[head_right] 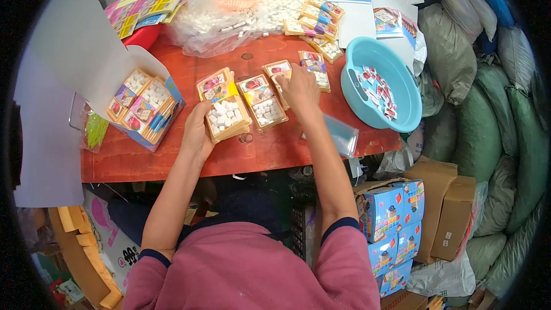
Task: Assembling cardboard boxes and filling them with small packaged items.
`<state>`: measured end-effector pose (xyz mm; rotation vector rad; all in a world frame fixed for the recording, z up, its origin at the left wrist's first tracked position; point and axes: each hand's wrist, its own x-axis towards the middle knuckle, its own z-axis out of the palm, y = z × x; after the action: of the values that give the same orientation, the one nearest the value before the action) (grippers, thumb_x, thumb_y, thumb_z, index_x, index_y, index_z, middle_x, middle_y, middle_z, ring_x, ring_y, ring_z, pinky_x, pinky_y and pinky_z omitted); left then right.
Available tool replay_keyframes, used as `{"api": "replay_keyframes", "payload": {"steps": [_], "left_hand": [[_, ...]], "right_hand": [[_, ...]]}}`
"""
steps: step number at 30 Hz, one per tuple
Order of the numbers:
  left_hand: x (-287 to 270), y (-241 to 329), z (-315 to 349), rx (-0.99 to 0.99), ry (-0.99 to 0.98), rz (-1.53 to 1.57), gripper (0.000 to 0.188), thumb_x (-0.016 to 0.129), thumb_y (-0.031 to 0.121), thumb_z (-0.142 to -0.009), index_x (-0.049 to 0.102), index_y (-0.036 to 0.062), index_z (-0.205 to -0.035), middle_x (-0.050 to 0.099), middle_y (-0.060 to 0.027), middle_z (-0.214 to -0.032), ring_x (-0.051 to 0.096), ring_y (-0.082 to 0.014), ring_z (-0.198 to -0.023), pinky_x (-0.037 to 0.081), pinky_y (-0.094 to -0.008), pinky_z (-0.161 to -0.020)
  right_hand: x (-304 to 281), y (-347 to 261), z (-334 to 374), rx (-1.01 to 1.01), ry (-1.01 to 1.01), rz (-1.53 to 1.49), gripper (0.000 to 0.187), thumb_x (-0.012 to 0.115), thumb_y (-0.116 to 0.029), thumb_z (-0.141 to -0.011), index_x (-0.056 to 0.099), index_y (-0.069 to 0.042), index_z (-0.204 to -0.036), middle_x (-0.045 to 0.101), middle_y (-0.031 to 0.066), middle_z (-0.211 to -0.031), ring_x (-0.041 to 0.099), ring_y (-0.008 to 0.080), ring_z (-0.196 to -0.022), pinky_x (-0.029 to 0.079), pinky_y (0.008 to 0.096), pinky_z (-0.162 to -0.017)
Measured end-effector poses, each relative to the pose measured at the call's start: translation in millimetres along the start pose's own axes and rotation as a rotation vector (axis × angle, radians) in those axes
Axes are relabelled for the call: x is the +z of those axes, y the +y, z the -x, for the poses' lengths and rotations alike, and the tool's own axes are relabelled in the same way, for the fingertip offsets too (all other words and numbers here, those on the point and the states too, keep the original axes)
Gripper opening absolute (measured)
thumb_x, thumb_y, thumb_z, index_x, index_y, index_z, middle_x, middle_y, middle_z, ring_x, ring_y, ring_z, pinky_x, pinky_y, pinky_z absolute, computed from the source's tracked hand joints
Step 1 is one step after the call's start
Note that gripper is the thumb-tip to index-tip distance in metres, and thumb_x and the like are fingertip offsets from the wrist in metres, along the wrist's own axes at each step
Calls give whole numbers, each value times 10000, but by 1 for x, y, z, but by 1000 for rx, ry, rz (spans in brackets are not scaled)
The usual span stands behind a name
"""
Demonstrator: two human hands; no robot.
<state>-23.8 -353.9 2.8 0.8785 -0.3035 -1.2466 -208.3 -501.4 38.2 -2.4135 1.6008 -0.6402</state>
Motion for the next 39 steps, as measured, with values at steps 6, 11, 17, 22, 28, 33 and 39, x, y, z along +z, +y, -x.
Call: {"api": "replay_keyframes", "payload": {"steps": [6, 11, 17, 22, 28, 33, 39], "left_hand": [[13, -4, 10, -104, -155, 237, 382, 446, 263, -916, 462, 3, -1196, 578, -156, -1142, 609, -273, -1024, 531, -425, -837], [2, 0, 17, -123, -99, 220, 402, 364, 234, -951, 429, -4, -1268, 550, -155, -1237, 568, -254, -1122, 473, -397, -954], [-3, 0, 18, -133, -107, 241, 402, 372, 243, -957, 433, -10, -1263, 554, -151, -1229, 574, -256, -1113, 481, -401, -946], [-15, 3, 17, -130, -70, 247, 390, 409, 237, -953, 445, -10, -1251, 571, -148, -1197, 604, -253, -1058, 512, -399, -901], [-16, -11, 10, -96, -43, 179, 375, 425, 251, -964, 444, 4, -1245, 580, -137, -1181, 601, -241, -1062, 501, -391, -915], [-15, -9, 18, 48, 67, 126, 350, 443, 239, -970, 414, 43, -1259, 561, -111, -1183, 602, -216, -1053, 516, -369, -888], [-15, -4, 20, 91, 68, 108, 381, 472, 273, -971, 366, 59, -1268, 532, -92, -1179, 590, -187, -1051, 512, -346, -879]], "right_hand": [[16, 6, -8, 100, -217, 187, 609, 645, -452, -691, 552, -23, -1114, 596, 215, -1120, 578, 351, -1048, 466, 458, -865], [-9, -1, -16, 231, 1, 49, 543, 631, -432, -675, 600, -14, -1021, 627, 213, -1041, 603, 355, -989, 481, 455, -822], [-20, 43, -54, 374, -6, 48, 583, 627, -492, -692, 635, 6, -995, 658, 217, -997, 626, 362, -957, 494, 449, -779], [9, 62, -53, 315, -51, 249, 648, 690, -440, -680, 558, -23, -1159, 587, 236, -1134, 567, 389, -1054, 475, 480, -847], [-24, 11, -3, 32, 291, 283, 688, 684, -451, -740, 508, -21, -1248, 588, 197, -1153, 542, 360, -1098, 427, 453, -909], [-8, -52, 47, 46, -121, 4, 772, 705, -482, -723, 476, 10, -1272, 555, 214, -1192, 528, 345, -1115, 413, 421, -943], [24, -39, 53, -111, -75, -59, 656, 708, -328, -715, 484, 43, -1207, 576, 254, -1073, 611, 322, -919, 488, 416, -756]]}}
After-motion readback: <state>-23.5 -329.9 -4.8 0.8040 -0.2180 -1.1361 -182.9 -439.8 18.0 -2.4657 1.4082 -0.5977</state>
